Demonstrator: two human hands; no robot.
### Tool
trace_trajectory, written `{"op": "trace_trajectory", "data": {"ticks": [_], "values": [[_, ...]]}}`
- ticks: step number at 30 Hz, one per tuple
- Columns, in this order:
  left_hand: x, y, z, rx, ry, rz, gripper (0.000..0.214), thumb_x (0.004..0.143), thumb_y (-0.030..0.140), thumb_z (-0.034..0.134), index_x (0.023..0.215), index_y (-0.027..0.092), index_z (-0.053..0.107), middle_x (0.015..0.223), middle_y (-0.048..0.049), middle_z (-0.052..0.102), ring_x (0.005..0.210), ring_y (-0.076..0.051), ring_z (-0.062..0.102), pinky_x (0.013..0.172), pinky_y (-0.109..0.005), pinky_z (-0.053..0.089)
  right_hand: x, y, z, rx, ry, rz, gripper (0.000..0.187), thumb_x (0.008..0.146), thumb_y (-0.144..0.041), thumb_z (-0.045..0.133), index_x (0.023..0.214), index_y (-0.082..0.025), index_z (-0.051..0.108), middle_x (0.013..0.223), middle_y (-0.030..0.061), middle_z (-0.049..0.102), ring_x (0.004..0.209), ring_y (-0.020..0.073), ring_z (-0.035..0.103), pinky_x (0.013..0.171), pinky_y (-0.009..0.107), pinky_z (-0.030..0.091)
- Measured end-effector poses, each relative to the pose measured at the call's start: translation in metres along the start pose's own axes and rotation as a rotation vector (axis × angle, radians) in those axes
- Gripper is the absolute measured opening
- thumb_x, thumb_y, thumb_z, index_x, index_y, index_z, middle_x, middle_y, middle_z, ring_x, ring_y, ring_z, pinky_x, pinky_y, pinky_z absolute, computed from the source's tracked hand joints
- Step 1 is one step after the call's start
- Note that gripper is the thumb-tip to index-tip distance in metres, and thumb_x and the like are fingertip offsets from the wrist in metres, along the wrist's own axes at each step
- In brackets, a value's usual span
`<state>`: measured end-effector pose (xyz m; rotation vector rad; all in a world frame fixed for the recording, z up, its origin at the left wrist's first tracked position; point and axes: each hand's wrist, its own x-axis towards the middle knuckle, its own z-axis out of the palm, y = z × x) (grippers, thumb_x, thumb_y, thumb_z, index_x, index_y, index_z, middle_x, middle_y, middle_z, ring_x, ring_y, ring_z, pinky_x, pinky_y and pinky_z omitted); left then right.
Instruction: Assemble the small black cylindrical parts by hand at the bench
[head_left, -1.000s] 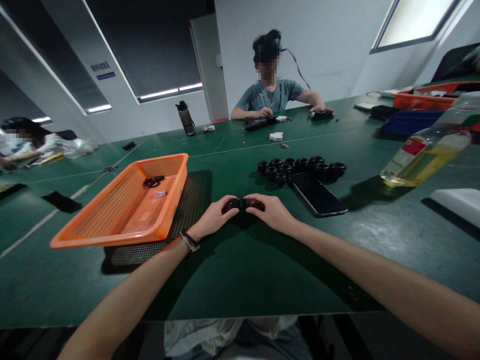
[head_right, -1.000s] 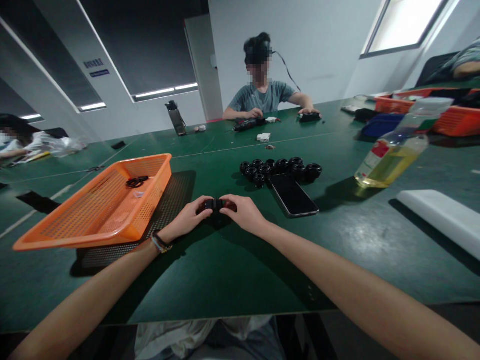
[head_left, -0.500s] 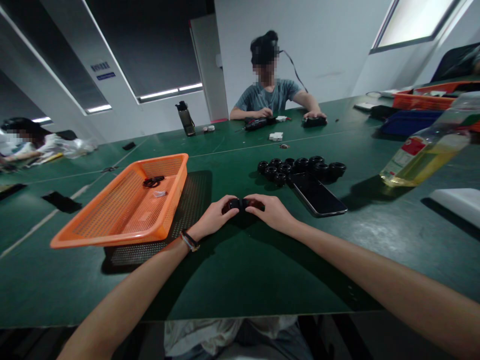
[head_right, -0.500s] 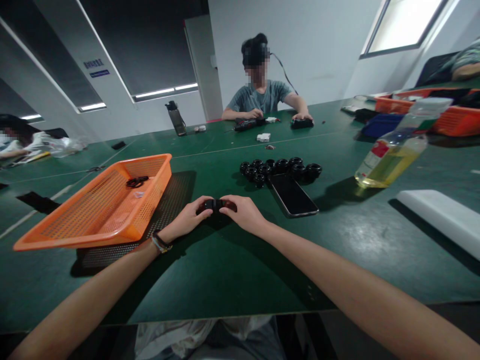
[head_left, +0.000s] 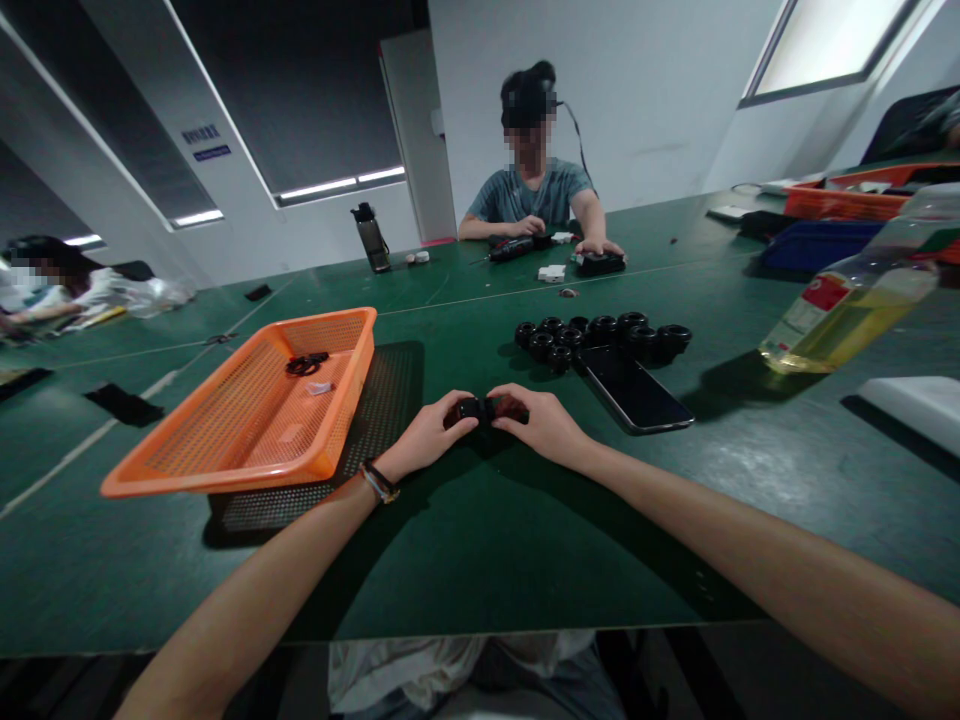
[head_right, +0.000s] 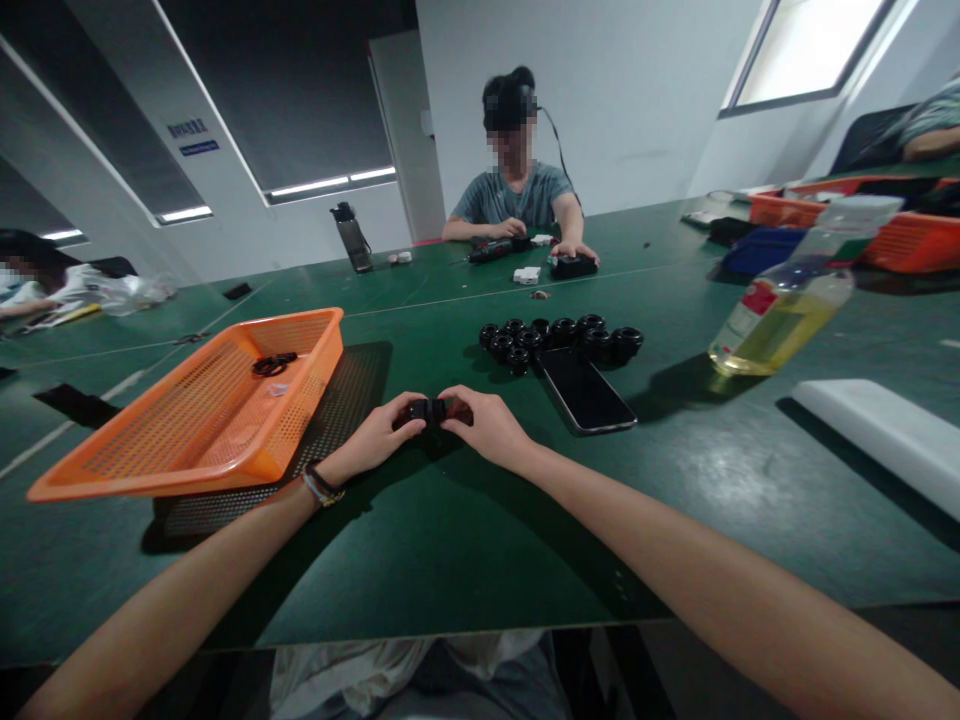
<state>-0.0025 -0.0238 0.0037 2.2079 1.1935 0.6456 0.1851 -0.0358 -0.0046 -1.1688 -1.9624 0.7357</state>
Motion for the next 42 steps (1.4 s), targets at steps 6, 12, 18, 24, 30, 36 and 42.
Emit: {"op": "trace_trajectory", "data": {"ticks": [6,12,18,24,30,36,42], "values": [[0.0001,-0.0011,0.0001,-0.014,0.006,0.002,0.03,0.079,0.03,0.05,0.106,0.016,0.051,0.092,-0.0043,0.061,0.08,-0.017,0.056,0.072,-0.027,0.043,0.0008,-0.0002,0.0003,-0.032,0.01,0.011,0.026,0.072,-0.014,0.059,0.098,-0.02,0.058,0.078,0.0008,0.066,0.073,0.0154,0.062,0.07,0.031,0.048],[0.0003,0.0,0.0005,-0.021,0.007,0.001,0.03,0.079,0.028,0.05,0.106,0.016,0.051,0.093,-0.0044,0.06,0.079,-0.017,0.056,0.073,-0.027,0.043,0.0009,-0.0006,0.0007,-0.055,0.009,0.02,0.026,0.073,-0.015,0.059,0.099,-0.019,0.059,0.076,0.0011,0.065,0.071,0.0151,0.061,0.067,0.029,0.047],[0.0002,0.0011,0.0004,-0.009,-0.002,-0.007,0.03,0.079,0.027,0.05,0.107,0.014,0.05,0.091,-0.0042,0.06,0.077,-0.016,0.055,0.07,-0.026,0.042,0.0008,-0.0043,-0.0009,-0.079,-0.003,0.05,0.026,0.073,-0.016,0.059,0.099,-0.017,0.059,0.077,0.0022,0.066,0.071,0.0155,0.061,0.067,0.029,0.047],[-0.0001,0.0027,-0.0008,0.005,0.0,-0.013,0.03,0.079,0.027,0.05,0.106,0.015,0.05,0.09,-0.0041,0.06,0.076,-0.016,0.056,0.069,-0.026,0.042,0.0004,-0.0026,-0.0009,-0.076,0.001,0.022,0.024,0.074,-0.017,0.058,0.098,-0.017,0.06,0.077,0.002,0.066,0.071,0.0152,0.06,0.066,0.029,0.047],[-0.0003,0.0021,-0.0005,-0.002,0.001,-0.006,0.029,0.079,0.027,0.05,0.106,0.016,0.05,0.093,-0.0041,0.061,0.079,-0.016,0.056,0.071,-0.026,0.043,0.0,-0.004,-0.0012,-0.074,0.004,0.022,0.024,0.075,-0.017,0.058,0.098,-0.017,0.06,0.078,0.002,0.066,0.07,0.015,0.061,0.065,0.029,0.047],[-0.0002,0.0,0.0004,-0.017,0.002,0.0,0.03,0.079,0.028,0.05,0.107,0.016,0.05,0.093,-0.0041,0.061,0.079,-0.016,0.057,0.072,-0.027,0.043,0.0004,-0.0017,-0.0006,-0.071,0.007,0.019,0.023,0.075,-0.019,0.058,0.098,-0.017,0.061,0.079,0.0026,0.066,0.071,0.0153,0.061,0.066,0.029,0.048],[0.0003,0.0006,0.0003,-0.002,0.009,-0.013,0.031,0.079,0.029,0.05,0.107,0.015,0.05,0.09,-0.0042,0.061,0.076,-0.016,0.056,0.07,-0.027,0.043,-0.0008,0.0024,0.0014,-0.003,0.009,-0.011,0.037,0.071,-0.015,0.061,0.107,-0.018,0.054,0.079,0.0007,0.066,0.072,0.0145,0.062,0.071,0.031,0.049]]}}
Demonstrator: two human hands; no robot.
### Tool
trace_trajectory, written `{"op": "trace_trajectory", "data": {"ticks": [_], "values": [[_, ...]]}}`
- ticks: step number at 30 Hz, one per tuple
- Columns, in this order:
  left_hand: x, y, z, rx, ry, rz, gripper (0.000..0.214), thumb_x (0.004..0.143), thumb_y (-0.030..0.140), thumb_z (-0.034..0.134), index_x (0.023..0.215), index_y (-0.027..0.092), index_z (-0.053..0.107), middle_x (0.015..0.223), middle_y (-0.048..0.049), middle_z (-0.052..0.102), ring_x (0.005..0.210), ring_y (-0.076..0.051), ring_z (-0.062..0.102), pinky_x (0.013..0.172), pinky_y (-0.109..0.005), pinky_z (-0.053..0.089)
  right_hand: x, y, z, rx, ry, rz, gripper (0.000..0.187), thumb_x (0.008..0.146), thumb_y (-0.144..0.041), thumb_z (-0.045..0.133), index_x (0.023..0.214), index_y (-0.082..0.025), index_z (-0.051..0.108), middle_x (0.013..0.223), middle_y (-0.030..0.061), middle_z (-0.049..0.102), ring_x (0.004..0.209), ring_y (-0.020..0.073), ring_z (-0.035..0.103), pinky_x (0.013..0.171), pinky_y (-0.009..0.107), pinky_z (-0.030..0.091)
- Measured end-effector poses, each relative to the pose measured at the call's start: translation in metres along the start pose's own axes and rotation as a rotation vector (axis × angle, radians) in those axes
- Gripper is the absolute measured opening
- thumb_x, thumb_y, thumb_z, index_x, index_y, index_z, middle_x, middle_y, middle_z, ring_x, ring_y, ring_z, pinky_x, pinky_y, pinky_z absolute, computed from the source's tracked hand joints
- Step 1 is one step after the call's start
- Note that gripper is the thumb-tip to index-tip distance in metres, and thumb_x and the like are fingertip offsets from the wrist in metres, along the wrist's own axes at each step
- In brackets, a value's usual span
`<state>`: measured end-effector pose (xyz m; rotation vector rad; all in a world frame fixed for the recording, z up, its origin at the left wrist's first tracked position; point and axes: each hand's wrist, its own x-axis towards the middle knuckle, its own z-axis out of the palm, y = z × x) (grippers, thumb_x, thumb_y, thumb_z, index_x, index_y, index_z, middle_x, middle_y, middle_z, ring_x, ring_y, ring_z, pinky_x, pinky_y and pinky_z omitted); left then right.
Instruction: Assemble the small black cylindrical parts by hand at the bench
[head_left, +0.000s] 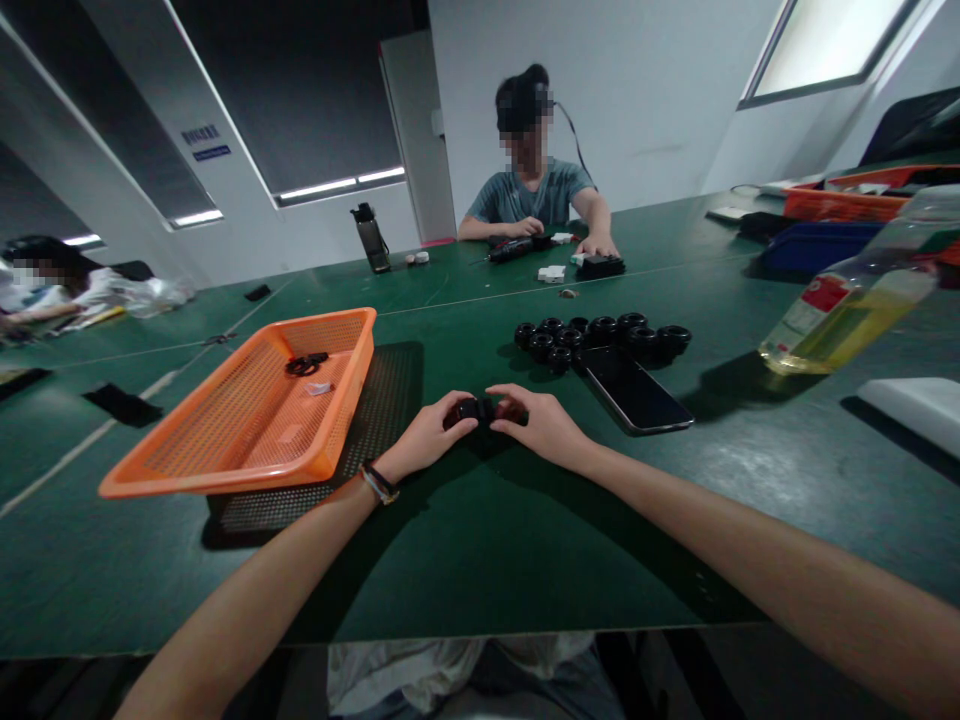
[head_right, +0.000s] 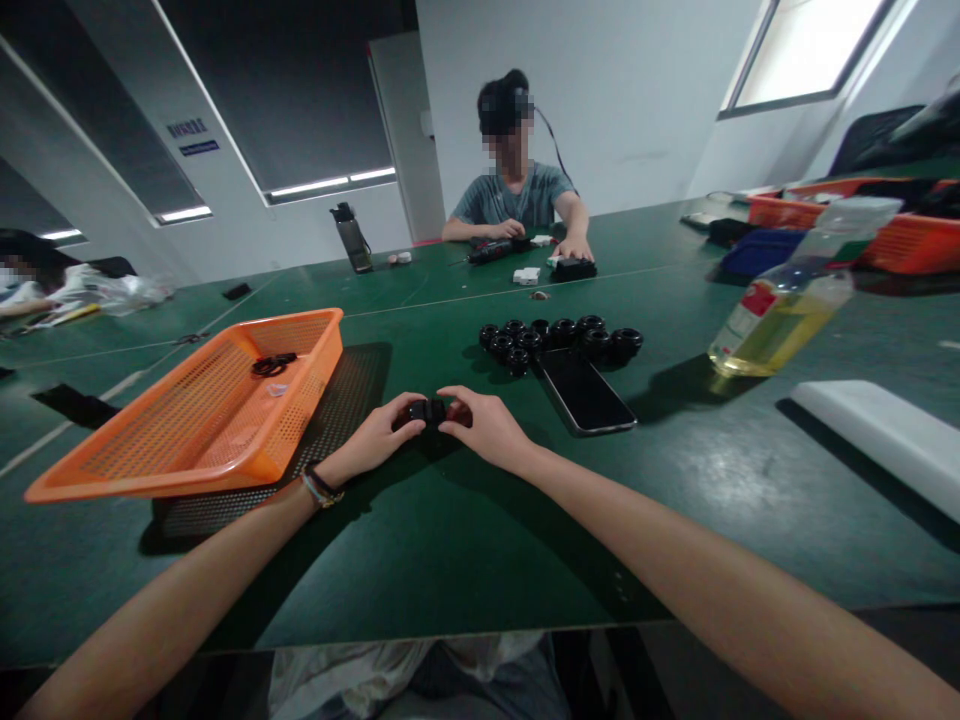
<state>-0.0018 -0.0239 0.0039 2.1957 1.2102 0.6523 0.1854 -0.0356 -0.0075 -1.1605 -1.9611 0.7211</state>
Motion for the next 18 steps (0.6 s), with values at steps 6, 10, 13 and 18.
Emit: {"op": "trace_trajectory", "data": {"ticks": [6,10,13,18], "values": [[0.0,-0.0003,0.0008,-0.009,-0.004,-0.001,0.03,0.078,0.028,0.051,0.106,0.016,0.051,0.09,-0.0037,0.061,0.077,-0.016,0.056,0.071,-0.027,0.043,0.0004,0.0007,0.0001,0.04,-0.011,-0.015,0.032,0.069,-0.008,0.057,0.1,-0.019,0.054,0.075,-0.0007,0.065,0.071,0.0136,0.062,0.072,0.03,0.049],[-0.0003,-0.0001,0.0,-0.019,-0.014,0.012,0.029,0.078,0.027,0.051,0.105,0.016,0.051,0.092,-0.004,0.061,0.079,-0.016,0.056,0.072,-0.027,0.043,0.001,0.0016,0.0002,0.043,-0.013,-0.023,0.03,0.07,-0.007,0.055,0.097,-0.019,0.055,0.075,-0.0004,0.065,0.072,0.0139,0.063,0.072,0.03,0.049],[-0.0002,0.0001,-0.0005,-0.012,-0.02,0.018,0.029,0.079,0.027,0.05,0.106,0.016,0.051,0.093,-0.0041,0.061,0.08,-0.016,0.056,0.073,-0.027,0.043,0.0012,0.0023,0.0007,0.049,-0.014,-0.017,0.03,0.071,-0.008,0.055,0.098,-0.019,0.055,0.077,0.0001,0.066,0.073,0.0141,0.063,0.072,0.03,0.049],[-0.0002,-0.0009,-0.0002,-0.005,-0.014,0.021,0.03,0.079,0.029,0.05,0.106,0.016,0.051,0.092,-0.004,0.06,0.078,-0.016,0.056,0.071,-0.026,0.043,0.0013,0.0007,-0.0001,0.054,-0.021,0.005,0.029,0.071,-0.008,0.056,0.098,-0.018,0.056,0.076,0.0006,0.066,0.074,0.0148,0.063,0.073,0.031,0.049]]}}
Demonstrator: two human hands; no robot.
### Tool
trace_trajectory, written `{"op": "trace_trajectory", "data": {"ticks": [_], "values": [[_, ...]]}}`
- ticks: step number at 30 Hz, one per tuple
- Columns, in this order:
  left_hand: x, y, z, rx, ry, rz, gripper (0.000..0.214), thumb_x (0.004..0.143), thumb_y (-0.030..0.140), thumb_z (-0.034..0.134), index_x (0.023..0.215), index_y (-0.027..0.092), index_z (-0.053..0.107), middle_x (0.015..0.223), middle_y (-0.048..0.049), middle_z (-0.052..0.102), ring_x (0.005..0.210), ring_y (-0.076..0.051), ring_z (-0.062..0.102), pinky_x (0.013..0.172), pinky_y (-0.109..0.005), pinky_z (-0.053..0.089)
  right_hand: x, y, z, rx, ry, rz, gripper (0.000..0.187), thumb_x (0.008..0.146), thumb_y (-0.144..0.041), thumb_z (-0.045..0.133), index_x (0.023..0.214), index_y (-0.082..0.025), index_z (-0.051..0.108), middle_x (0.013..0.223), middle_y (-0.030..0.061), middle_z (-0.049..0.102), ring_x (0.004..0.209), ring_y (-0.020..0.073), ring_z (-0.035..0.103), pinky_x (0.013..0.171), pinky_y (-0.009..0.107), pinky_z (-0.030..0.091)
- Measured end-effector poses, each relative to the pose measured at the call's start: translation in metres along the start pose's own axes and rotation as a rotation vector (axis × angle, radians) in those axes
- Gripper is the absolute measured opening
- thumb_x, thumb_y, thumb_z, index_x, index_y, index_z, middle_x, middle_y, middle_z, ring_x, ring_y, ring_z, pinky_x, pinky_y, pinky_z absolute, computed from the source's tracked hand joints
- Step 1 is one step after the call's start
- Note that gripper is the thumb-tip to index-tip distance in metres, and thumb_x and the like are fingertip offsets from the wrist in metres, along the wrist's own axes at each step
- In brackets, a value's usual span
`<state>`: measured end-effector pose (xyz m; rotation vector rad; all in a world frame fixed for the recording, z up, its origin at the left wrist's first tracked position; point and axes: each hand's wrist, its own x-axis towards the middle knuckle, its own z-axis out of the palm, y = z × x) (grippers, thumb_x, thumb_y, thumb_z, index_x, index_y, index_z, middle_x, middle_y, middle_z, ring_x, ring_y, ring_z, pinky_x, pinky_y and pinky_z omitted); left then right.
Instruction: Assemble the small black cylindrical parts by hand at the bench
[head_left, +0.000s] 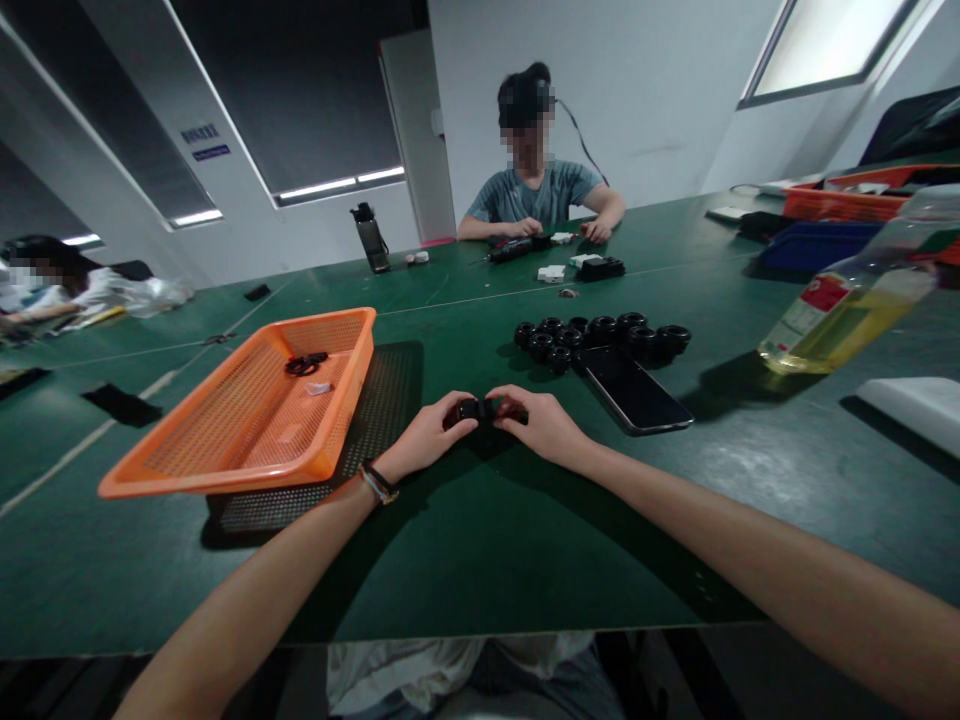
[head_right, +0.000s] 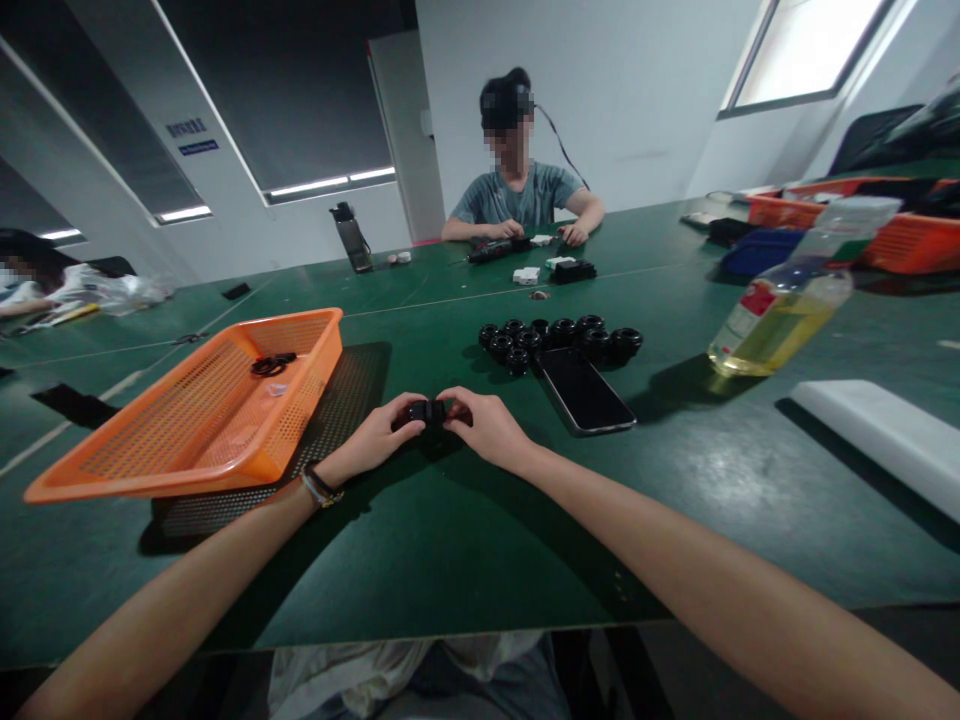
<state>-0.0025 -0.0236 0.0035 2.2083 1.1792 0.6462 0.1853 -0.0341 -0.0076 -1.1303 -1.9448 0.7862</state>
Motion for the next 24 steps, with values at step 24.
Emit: {"op": "trace_trajectory", "data": {"ticks": [24], "values": [[0.0006,-0.0023,0.0007,-0.016,0.009,0.001,0.029,0.079,0.028,0.049,0.106,0.016,0.051,0.091,-0.0037,0.061,0.079,-0.016,0.056,0.071,-0.026,0.043,0.0007,-0.0026,-0.0004,-0.087,-0.001,0.033,0.026,0.074,-0.014,0.058,0.099,-0.017,0.06,0.076,0.0016,0.066,0.07,0.0148,0.06,0.067,0.029,0.047]]}}
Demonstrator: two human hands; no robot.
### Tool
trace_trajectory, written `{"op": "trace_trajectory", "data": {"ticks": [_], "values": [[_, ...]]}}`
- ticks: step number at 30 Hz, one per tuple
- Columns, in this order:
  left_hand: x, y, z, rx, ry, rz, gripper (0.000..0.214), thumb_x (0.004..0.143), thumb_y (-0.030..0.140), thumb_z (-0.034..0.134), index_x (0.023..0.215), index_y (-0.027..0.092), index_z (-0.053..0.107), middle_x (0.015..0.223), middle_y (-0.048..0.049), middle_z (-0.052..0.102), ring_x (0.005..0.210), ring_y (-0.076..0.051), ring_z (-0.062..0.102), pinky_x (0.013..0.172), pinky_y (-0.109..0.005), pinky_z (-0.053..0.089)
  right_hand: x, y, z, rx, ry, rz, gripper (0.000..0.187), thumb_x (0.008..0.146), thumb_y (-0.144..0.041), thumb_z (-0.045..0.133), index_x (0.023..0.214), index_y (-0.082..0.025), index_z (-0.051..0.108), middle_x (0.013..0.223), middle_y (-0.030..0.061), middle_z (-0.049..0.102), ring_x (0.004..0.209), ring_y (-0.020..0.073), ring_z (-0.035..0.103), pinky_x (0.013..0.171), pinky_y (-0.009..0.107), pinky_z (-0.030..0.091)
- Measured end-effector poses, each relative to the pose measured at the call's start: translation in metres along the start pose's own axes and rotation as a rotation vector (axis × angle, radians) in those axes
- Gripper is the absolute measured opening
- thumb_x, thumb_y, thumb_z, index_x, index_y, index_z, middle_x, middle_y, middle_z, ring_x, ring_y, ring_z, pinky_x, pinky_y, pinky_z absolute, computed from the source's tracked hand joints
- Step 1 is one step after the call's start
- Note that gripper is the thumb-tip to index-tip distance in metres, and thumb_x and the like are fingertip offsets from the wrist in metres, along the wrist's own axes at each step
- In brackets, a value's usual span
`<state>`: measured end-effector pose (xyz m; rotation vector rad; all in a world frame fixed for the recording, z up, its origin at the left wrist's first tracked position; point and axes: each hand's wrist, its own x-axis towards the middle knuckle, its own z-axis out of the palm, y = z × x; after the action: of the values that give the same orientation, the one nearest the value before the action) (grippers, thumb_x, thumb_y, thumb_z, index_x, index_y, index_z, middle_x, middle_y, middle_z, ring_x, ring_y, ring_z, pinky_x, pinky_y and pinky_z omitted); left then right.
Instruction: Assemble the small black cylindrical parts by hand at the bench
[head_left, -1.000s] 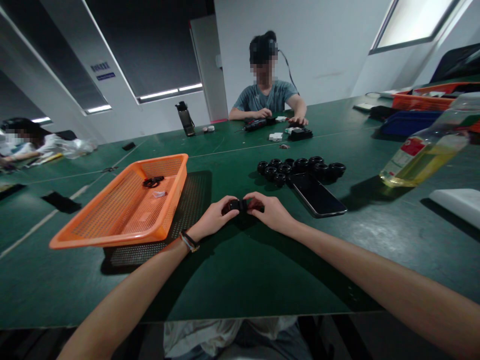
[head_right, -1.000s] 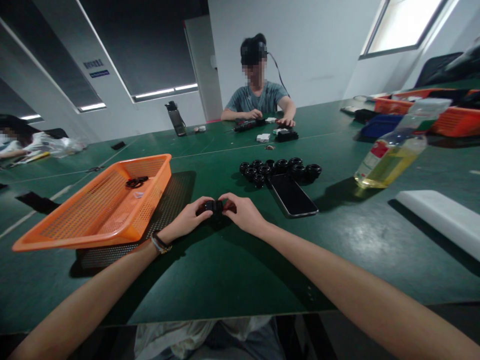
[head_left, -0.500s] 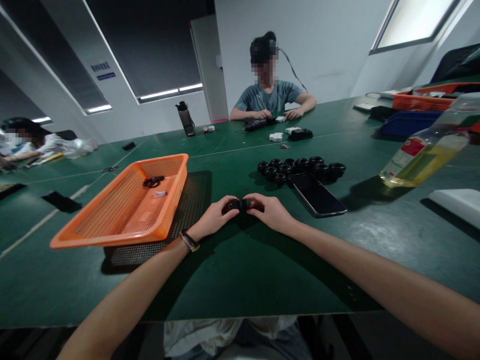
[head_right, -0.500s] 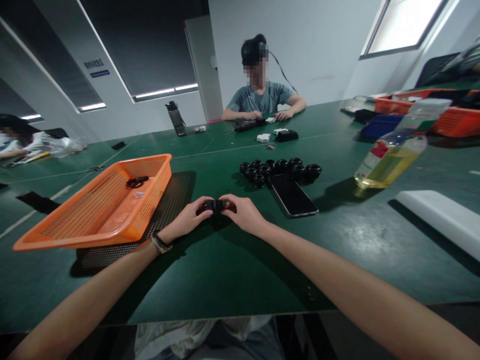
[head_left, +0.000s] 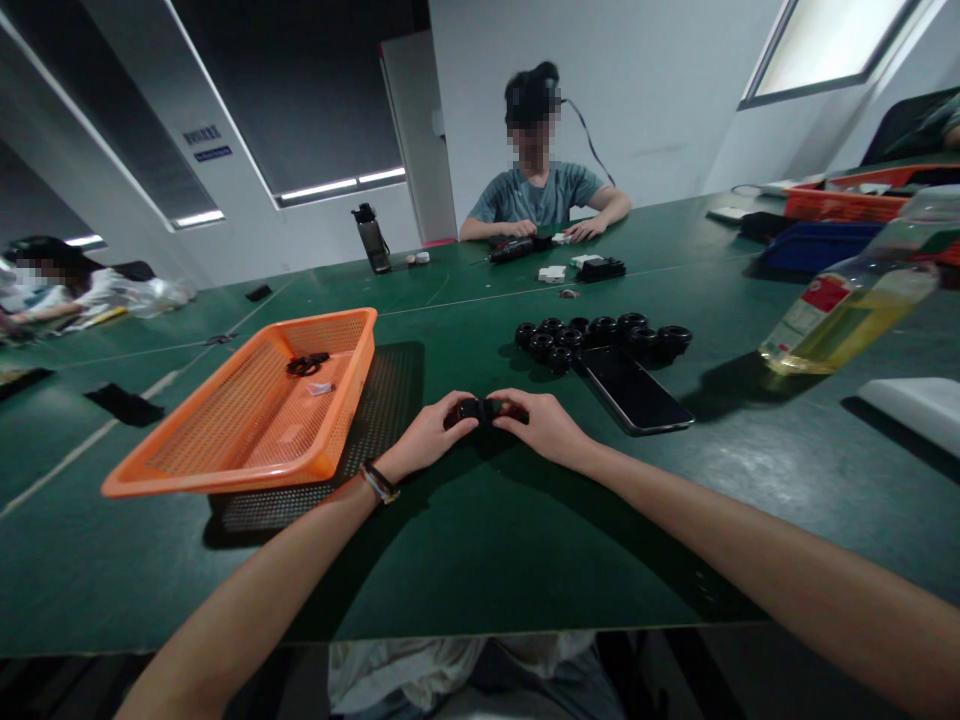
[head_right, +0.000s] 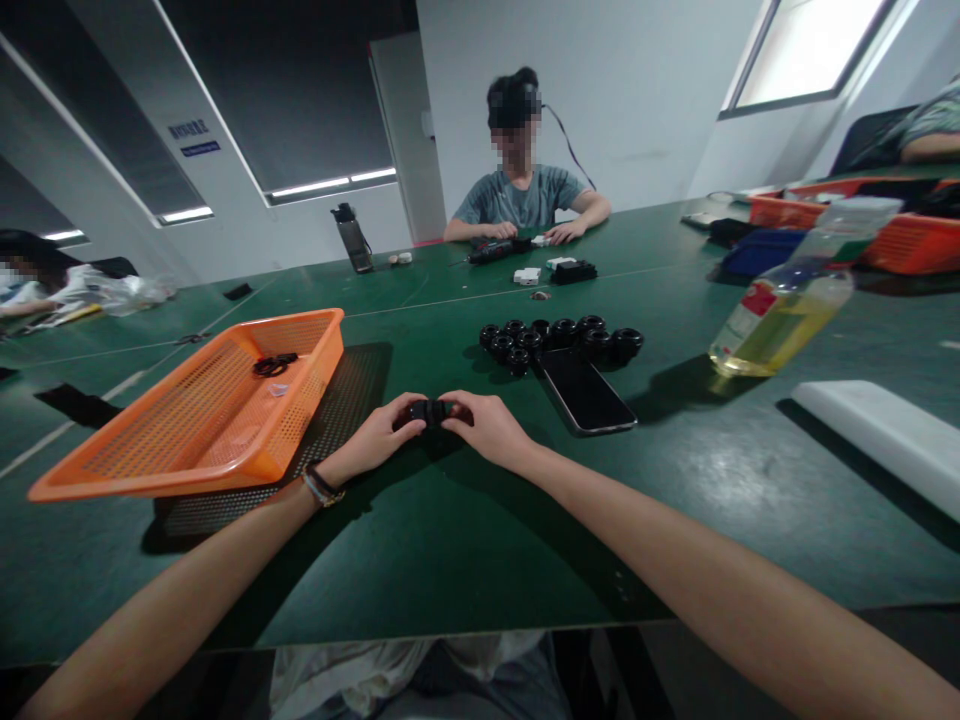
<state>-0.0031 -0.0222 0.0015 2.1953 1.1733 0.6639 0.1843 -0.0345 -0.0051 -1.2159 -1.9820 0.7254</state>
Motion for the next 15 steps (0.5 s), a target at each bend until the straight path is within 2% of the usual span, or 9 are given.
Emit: {"op": "trace_trajectory", "data": {"ticks": [15], "values": [[-0.0009,0.0031,-0.0005,0.003,-0.002,-0.004,0.03,0.079,0.027,0.049,0.107,0.016,0.05,0.093,-0.0042,0.06,0.079,-0.017,0.057,0.072,-0.026,0.043,-0.0011,-0.0015,-0.0014,-0.048,0.017,-0.009,0.027,0.075,-0.016,0.058,0.102,-0.016,0.061,0.086,0.0045,0.067,0.075,0.0162,0.061,0.069,0.031,0.048]]}}
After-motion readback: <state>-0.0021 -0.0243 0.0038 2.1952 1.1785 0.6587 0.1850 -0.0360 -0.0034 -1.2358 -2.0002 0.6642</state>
